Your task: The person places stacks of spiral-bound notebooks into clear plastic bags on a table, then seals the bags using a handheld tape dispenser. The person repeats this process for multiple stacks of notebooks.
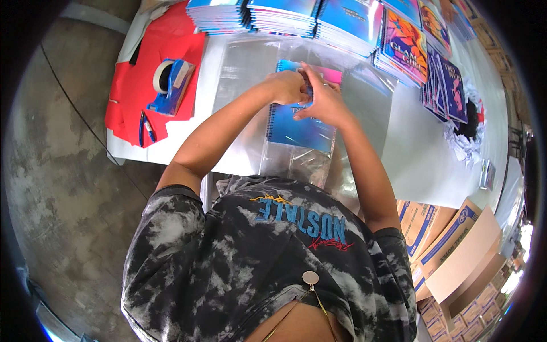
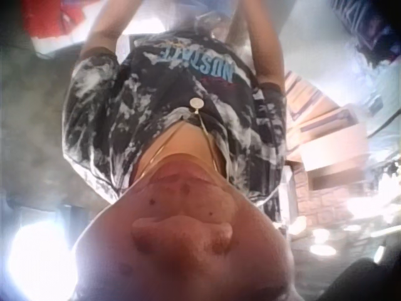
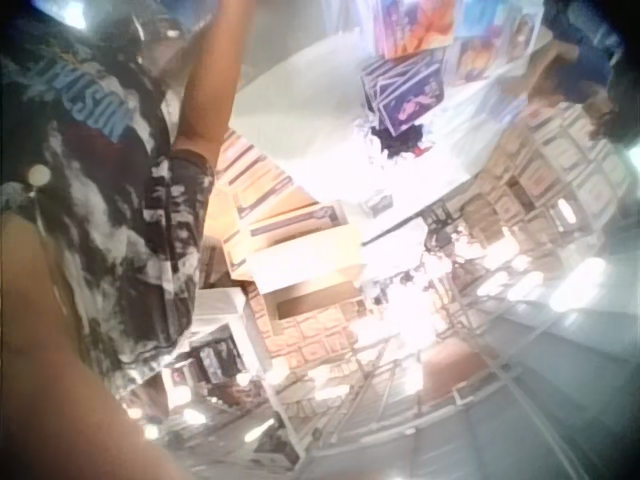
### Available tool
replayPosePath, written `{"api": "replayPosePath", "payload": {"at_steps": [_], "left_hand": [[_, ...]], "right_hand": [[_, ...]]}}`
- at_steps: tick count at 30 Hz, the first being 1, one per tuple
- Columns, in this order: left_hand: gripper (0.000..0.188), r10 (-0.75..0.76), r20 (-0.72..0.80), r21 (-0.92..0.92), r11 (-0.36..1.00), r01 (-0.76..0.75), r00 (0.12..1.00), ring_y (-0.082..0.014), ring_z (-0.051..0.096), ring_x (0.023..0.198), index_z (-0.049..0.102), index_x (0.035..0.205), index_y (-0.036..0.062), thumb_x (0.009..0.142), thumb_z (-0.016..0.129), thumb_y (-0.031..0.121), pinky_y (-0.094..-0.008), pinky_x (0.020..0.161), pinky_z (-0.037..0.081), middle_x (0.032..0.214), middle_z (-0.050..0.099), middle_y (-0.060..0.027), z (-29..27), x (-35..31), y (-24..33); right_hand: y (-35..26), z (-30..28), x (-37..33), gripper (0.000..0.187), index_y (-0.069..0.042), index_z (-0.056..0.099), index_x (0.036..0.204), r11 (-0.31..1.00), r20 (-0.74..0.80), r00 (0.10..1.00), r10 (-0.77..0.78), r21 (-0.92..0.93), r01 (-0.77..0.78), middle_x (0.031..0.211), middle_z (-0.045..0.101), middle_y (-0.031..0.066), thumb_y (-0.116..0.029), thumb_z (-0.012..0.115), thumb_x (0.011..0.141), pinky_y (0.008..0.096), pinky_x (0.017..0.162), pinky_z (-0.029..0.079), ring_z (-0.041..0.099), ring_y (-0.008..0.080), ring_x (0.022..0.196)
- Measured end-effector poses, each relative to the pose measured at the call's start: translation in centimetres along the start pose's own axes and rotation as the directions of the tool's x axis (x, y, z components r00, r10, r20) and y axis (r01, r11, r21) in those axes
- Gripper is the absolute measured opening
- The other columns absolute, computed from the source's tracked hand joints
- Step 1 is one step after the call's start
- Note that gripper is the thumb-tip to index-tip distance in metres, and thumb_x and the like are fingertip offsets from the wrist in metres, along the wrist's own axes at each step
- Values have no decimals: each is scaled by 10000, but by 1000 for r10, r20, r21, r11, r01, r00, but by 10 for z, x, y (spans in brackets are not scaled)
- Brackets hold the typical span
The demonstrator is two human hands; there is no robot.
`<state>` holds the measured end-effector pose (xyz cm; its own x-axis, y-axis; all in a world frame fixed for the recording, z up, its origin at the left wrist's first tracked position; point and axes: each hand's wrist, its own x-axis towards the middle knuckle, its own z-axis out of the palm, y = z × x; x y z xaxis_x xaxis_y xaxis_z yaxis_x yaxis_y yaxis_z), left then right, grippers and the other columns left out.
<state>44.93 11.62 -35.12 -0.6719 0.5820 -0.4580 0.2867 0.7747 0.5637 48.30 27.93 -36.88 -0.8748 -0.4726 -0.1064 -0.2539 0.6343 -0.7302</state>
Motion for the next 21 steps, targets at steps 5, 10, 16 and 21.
{"api": "replayPosePath", "payload": {"at_steps": [5, 10, 16, 21], "left_hand": [[467, -354, -16, 369, 867, 335, 935, -231, 621, 711, 696, 801, 81, 729, 639, 539, -368, 608, 461, 716, 652, -96, -26, -10, 17], [450, -249, 76, 99, 965, 241, 966, -173, 600, 676, 681, 778, 54, 757, 639, 501, -332, 577, 437, 670, 633, -64, -30, -27, -4], [384, 7, -14, -561, 828, -13, 1000, -158, 593, 658, 682, 796, 65, 798, 618, 443, -333, 583, 442, 718, 642, -71, -16, -21, -11], [457, -262, -39, 32, 964, 263, 964, -210, 633, 728, 685, 851, 70, 767, 619, 515, -343, 634, 478, 808, 666, -81, -6, -13, -4]], "right_hand": [[-5, 0, -1, 1179, -156, 174, 1426, 1000, 22, 1000, 19, -18, -19, 1379, 406, 69, -290, 832, 458, 426, 1009, 223, 402, 251, 1256], [-5, -2, 0, 1176, -165, 172, 1428, 999, 43, 999, 31, -41, -29, 1376, 409, 67, -285, 828, 459, 430, 1003, 230, 407, 275, 1247], [-7, -3, 1, 1189, -171, 168, 1430, 993, 66, 994, 84, -86, -78, 1371, 412, 73, -293, 829, 449, 433, 995, 235, 403, 281, 1249], [0, 0, 1, 1197, -181, 164, 1432, 998, 32, 999, 25, -57, -23, 1375, 408, 71, -307, 832, 447, 430, 993, 237, 403, 282, 1248]]}}
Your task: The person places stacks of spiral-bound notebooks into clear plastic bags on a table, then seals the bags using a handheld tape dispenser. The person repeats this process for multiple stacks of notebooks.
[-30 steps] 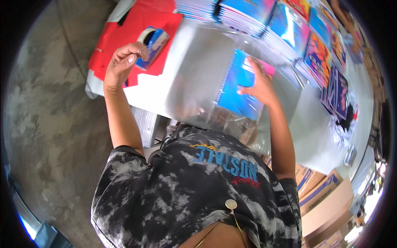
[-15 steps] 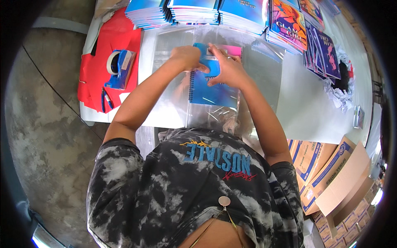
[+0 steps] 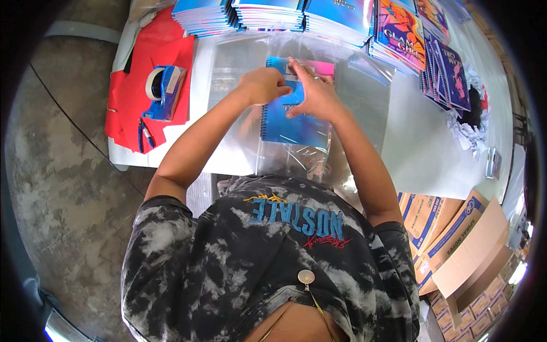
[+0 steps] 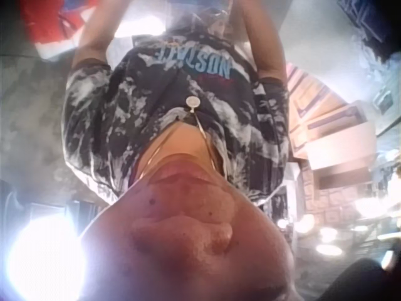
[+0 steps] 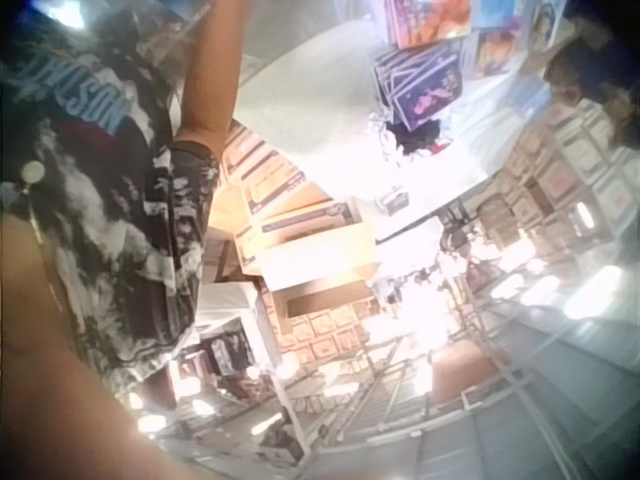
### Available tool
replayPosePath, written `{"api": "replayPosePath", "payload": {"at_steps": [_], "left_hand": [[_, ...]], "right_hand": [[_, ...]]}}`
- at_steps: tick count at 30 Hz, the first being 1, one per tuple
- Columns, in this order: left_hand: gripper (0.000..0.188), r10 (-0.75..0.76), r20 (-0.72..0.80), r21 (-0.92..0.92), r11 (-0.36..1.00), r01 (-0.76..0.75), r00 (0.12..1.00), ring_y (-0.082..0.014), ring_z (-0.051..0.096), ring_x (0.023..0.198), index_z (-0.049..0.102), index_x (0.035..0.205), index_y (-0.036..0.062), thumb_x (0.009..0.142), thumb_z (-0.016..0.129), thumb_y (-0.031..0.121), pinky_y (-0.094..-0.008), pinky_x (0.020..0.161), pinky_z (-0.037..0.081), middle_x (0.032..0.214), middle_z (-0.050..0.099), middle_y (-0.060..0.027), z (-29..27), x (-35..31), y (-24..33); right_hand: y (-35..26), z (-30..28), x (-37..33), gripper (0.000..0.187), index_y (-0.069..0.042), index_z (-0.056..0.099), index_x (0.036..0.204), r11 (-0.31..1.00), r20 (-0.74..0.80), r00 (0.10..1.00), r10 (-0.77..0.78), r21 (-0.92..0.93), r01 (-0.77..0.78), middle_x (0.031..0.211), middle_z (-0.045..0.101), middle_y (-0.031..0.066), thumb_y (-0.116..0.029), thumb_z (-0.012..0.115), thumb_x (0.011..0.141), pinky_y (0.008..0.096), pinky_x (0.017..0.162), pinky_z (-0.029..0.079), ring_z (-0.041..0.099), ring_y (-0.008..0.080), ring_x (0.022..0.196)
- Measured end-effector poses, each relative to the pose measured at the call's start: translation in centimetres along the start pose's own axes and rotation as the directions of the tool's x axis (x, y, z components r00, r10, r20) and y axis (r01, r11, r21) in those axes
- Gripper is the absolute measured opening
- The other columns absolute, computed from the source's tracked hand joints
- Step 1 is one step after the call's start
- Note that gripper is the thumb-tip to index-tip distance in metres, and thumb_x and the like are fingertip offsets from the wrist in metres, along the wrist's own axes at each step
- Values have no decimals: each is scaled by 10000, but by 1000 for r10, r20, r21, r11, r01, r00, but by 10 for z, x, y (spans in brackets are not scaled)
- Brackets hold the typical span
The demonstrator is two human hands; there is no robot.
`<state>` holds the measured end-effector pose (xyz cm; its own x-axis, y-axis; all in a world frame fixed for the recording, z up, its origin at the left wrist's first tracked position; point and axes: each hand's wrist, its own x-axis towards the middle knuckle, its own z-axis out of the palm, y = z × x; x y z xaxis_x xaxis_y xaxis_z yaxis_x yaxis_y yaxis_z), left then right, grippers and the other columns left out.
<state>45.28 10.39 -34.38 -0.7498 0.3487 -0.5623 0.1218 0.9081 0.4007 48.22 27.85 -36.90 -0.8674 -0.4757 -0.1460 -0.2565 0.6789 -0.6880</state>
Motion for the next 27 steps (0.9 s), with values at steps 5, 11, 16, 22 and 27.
{"api": "replayPosePath", "payload": {"at_steps": [5, 11, 16, 22, 27], "left_hand": [[505, -200, -33, 319, 926, 200, 979, -231, 655, 829, 683, 873, 76, 743, 620, 559, -343, 702, 502, 812, 672, -65, -16, -6, 19], [801, -283, -23, 366, 890, 272, 959, -256, 606, 981, 609, 1102, 101, 538, 718, 659, -389, 780, 486, 1043, 630, -130, -35, -15, 3], [1304, -18, -558, 82, 994, 76, 830, -375, 261, 1287, 103, 1434, 187, 411, 792, 612, -527, 975, 295, 1432, 201, -179, 32, 5, -3], [799, -11, -906, 21, 997, 71, 422, -368, 337, 1226, 335, 1355, 152, 687, 717, 368, -509, 972, 282, 1350, 348, -166, 42, -15, -31], [346, -341, -931, -304, 923, 237, 133, -298, 550, 1004, 633, 1069, 81, 731, 623, 156, -385, 876, 409, 1017, 621, -140, -24, -126, -199]], "right_hand": [[-1, -2, -1, 1186, -185, 162, 1432, 1000, 18, 1000, 16, 3, -16, 1388, 395, 64, -307, 831, 461, 421, 1005, 229, 401, 282, 1248], [-1, 1, 0, 1199, -193, 162, 1433, 1000, 7, 1000, 10, -2, -10, 1394, 387, 75, -301, 841, 451, 427, 1012, 222, 382, 273, 1263], [-4, 4, 4, 1216, -154, 159, 1434, 999, -4, 1000, 1, -51, -1, 1396, 383, 95, -286, 851, 443, 432, 1019, 213, 353, 268, 1288], [-1, 3, 3, 1227, -141, 162, 1430, 999, -1, 1000, -21, -35, 21, 1385, 394, 95, -280, 857, 428, 433, 1008, 218, 373, 258, 1277], [-7, 1, 2, 1258, -152, 111, 1442, 999, 9, 1000, -22, -45, 22, 1394, 385, 93, -260, 861, 439, 462, 1029, 160, 349, 254, 1296]]}}
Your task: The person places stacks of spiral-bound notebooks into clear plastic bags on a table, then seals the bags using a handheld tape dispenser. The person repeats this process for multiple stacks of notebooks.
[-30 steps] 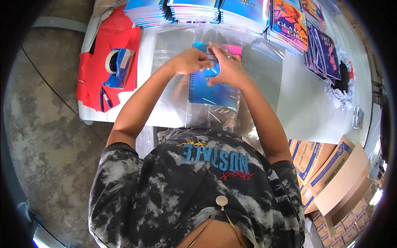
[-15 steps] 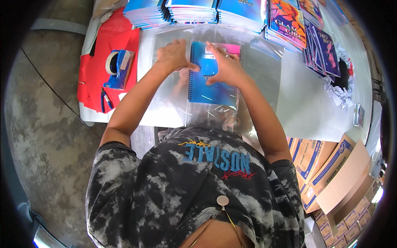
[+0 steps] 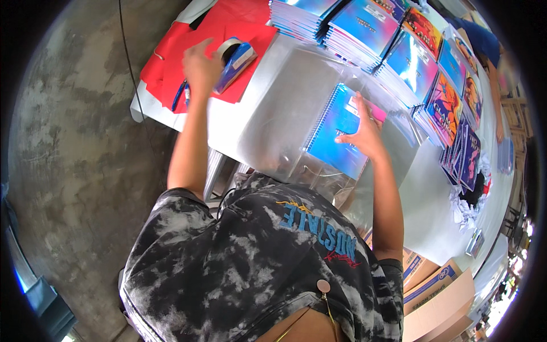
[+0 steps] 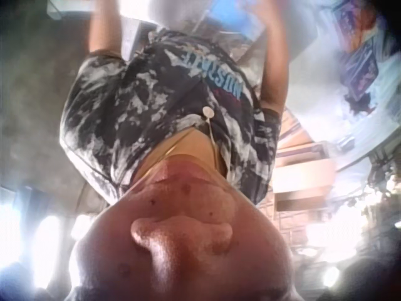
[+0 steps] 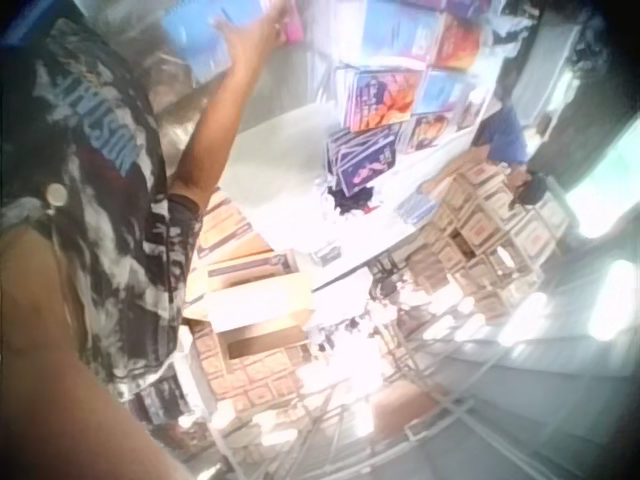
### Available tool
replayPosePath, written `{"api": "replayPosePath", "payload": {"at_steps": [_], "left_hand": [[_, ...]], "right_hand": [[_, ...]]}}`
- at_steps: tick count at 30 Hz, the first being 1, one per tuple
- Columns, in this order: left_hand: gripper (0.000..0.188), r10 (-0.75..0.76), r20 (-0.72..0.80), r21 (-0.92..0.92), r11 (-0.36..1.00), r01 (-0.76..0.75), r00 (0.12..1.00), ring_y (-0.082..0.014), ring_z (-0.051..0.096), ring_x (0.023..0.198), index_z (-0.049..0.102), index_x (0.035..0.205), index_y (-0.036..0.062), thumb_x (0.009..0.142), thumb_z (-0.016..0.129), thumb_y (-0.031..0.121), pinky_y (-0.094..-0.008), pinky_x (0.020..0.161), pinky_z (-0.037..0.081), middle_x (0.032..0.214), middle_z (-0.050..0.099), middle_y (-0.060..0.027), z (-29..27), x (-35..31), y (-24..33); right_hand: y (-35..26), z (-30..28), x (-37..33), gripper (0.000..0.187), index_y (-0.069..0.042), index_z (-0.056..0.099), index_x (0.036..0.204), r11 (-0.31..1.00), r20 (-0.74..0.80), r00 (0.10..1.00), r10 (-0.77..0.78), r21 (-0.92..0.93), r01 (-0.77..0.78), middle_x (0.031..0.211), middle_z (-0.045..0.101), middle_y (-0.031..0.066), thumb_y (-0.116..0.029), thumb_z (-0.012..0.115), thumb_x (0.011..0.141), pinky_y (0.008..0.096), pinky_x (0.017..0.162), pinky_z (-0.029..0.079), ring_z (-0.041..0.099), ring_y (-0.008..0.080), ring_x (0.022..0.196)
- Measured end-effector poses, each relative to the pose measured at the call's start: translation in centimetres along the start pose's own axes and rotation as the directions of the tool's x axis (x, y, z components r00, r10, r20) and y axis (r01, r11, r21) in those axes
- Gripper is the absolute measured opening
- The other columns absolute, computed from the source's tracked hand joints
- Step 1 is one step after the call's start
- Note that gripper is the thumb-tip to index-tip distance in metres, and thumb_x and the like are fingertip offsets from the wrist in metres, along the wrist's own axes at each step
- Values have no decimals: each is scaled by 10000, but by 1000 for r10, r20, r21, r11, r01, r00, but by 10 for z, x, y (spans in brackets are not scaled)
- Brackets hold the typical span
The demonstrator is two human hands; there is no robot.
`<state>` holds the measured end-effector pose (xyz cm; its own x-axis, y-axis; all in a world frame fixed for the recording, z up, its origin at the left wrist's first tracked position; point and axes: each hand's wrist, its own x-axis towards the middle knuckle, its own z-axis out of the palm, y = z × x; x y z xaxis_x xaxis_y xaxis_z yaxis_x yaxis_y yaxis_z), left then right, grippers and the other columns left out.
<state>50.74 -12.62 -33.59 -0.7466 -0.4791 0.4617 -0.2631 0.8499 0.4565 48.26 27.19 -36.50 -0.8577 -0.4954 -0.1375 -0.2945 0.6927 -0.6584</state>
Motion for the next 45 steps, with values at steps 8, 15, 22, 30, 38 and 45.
{"api": "replayPosePath", "payload": {"at_steps": [8, 15, 22, 30, 38, 45], "left_hand": [[352, -170, 842, -109, 876, 470, 513, -171, 546, 975, 656, 1046, 35, 757, 576, 220, -272, 870, 395, 1001, 642, -87, -6, 48, -93], [304, -212, 888, 25, 909, 417, 408, -129, 544, 899, 658, 1040, 85, 809, 597, 272, -281, 790, 420, 932, 640, -32, -3, 49, -87], [288, -91, 886, -372, 445, 815, 454, -218, 437, 1136, 582, 1054, 72, 839, 549, 260, -451, 947, 357, 1225, 489, -95, -22, 20, -86], [241, -25, 820, -556, 201, 807, 571, -237, 313, 1262, 606, 924, 47, 765, 545, 217, -477, 1039, 228, 1340, 400, -126, -32, -39, -141], [310, -126, -158, 400, 899, 180, 979, -282, 504, 1034, 603, 1005, 33, 736, 625, 186, -394, 863, 409, 1071, 553, -146, -43, -21, -39], [760, -28, 810, -160, 950, 267, 586, -387, 406, 1153, 485, 1253, 24, 837, 358, 647, -436, 1033, 255, 1225, 445, -260, 136, -119, 130]], "right_hand": [[-4, -2, 2, 1255, -141, 116, 1441, 999, 14, 1000, 0, -40, 0, 1403, 366, 91, -267, 864, 442, 468, 1016, 220, 338, 257, 1300], [-7, -2, 3, 1252, -153, 115, 1442, 998, 19, 1000, 23, -55, -22, 1408, 359, 92, -258, 864, 444, 469, 1017, 217, 339, 259, 1300], [-2, 1, 2, 1248, -156, 116, 1443, 999, 11, 1000, 24, -45, -24, 1405, 368, 83, -257, 861, 446, 475, 1020, 206, 341, 255, 1299], [-1, -1, 1, 1246, -151, 117, 1442, 999, 13, 1000, 17, -28, -17, 1410, 362, 88, -262, 858, 447, 456, 1035, 186, 340, 238, 1304], [44, 8, -10, 1075, -67, 130, 1431, 993, -460, 883, 95, -22, -119, 1469, 182, 187, -564, 689, 660, 505, 1073, 35, 90, 341, 1376], [71, 30, -10, 1061, -26, -30, 1421, 784, -145, 814, 562, 408, -469, 1459, -38, 278, -761, 356, 761, 495, 1075, -62, -157, 342, 1357]]}}
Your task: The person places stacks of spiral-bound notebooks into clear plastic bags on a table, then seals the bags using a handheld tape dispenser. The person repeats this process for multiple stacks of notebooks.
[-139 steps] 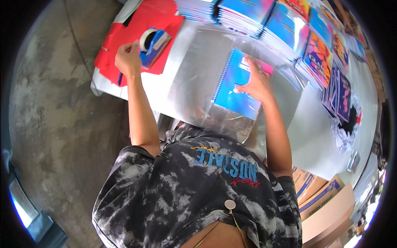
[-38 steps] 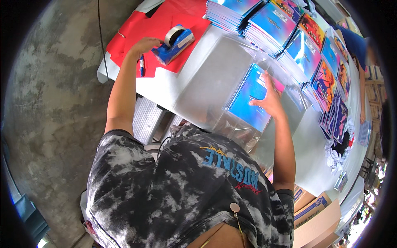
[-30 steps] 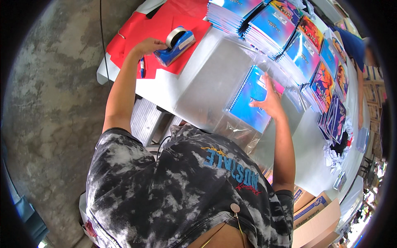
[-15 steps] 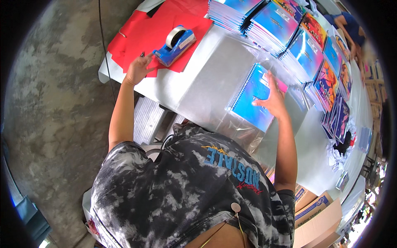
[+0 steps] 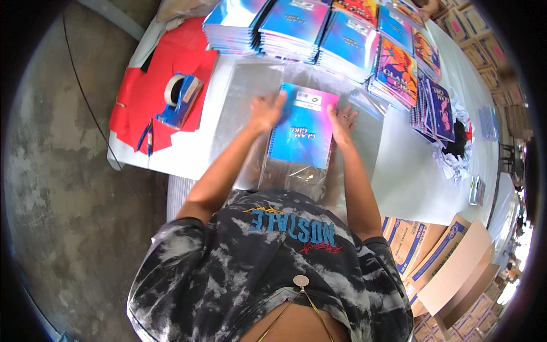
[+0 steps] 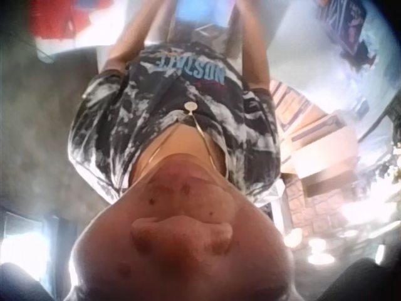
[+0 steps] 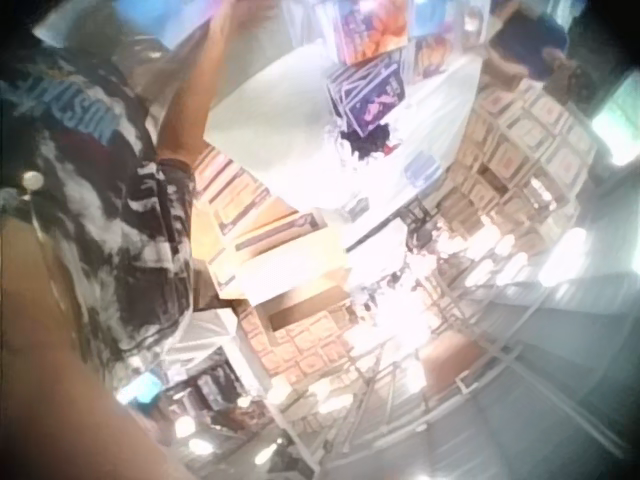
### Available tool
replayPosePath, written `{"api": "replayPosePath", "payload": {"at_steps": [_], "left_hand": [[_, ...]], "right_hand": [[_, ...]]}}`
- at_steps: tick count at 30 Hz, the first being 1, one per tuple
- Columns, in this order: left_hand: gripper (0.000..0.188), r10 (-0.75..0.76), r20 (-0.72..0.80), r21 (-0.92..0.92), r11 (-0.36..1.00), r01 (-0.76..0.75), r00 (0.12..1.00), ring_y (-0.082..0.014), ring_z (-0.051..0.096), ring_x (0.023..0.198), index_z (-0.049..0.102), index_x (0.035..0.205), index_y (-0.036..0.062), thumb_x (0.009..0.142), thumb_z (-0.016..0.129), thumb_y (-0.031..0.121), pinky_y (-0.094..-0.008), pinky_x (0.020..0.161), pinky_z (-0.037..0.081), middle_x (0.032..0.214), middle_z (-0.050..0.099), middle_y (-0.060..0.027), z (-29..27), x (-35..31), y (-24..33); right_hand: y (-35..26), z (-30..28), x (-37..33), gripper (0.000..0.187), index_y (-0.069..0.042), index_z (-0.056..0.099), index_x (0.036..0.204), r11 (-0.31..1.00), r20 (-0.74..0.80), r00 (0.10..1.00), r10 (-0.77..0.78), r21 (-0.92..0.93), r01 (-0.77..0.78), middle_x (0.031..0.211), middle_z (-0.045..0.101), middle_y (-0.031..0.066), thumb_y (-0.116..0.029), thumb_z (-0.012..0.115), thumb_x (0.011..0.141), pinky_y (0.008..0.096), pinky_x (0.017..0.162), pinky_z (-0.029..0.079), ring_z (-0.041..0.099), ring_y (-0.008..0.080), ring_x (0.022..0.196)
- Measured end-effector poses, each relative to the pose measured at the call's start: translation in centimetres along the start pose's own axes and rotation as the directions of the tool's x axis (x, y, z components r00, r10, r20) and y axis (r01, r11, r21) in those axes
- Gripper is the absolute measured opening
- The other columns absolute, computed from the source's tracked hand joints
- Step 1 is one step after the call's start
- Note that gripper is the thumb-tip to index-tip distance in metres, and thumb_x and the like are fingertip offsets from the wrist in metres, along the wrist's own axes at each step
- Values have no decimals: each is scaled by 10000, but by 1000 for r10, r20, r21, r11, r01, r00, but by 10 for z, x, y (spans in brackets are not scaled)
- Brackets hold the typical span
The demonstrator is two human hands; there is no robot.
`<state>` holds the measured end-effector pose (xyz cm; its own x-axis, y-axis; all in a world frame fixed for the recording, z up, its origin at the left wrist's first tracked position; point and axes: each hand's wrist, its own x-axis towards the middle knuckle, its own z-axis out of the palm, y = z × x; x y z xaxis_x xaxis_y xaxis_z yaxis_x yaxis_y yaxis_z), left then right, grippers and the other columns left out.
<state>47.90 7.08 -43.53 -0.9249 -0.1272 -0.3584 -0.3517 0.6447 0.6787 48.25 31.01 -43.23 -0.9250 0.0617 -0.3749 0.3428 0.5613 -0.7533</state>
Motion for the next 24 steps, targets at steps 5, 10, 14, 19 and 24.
{"api": "replayPosePath", "payload": {"at_steps": [5, 10, 14, 19, 24], "left_hand": [[640, 142, -71, -713, 685, -150, 987, -273, 412, 1162, 396, 1312, 28, 859, 503, 467, -380, 997, 302, 1226, 455, -179, -8, -51, 62], [593, 433, -282, -673, 547, -498, 856, -218, 439, 1077, 364, 1284, -8, 822, 599, 279, -329, 962, 321, 1165, 464, -123, -65, -94, 106], [637, 552, -347, -486, 585, -649, 758, -220, 444, 1106, 346, 1296, -10, 813, 631, 291, -343, 952, 335, 1202, 452, -143, -63, -83, 94], [166, 440, -444, -411, 674, -614, 780, -146, 585, 919, 683, 927, -3, 873, 566, 101, -265, 827, 438, 946, 664, -54, -98, -86, 124], [398, 464, -707, -237, 556, -796, 534, -216, 540, 1081, 607, 1105, -15, 947, 447, 314, -317, 926, 391, 1160, 589, -137, -138, -83, 143]], "right_hand": [[-35, -27, -51, 821, -12, 198, 1342, 679, -76, 980, -182, 712, 181, 1332, 269, 218, -476, 592, 791, 415, 1029, 221, 233, 278, 1254], [-100, -47, -97, 664, -24, 322, 1247, 366, -414, 765, -494, 699, 614, 1118, 469, 97, -162, 725, 738, 299, 851, 433, 500, 148, 1000], [-100, -32, -77, 553, -14, 430, 1197, 511, -475, 788, -391, 600, 616, 1047, 519, 84, -106, 714, 732, 268, 815, 441, 521, 131, 943], [-104, -30, -81, 502, 0, 490, 1169, 571, -475, 812, -339, 582, 579, 1066, 539, 69, -137, 721, 744, 279, 876, 404, 516, 140, 961], [-100, -30, -84, 628, 13, 385, 1234, 526, -674, 642, -365, 420, 739, 1079, 510, 94, -163, 721, 733, 338, 910, 378, 489, 191, 1001]]}}
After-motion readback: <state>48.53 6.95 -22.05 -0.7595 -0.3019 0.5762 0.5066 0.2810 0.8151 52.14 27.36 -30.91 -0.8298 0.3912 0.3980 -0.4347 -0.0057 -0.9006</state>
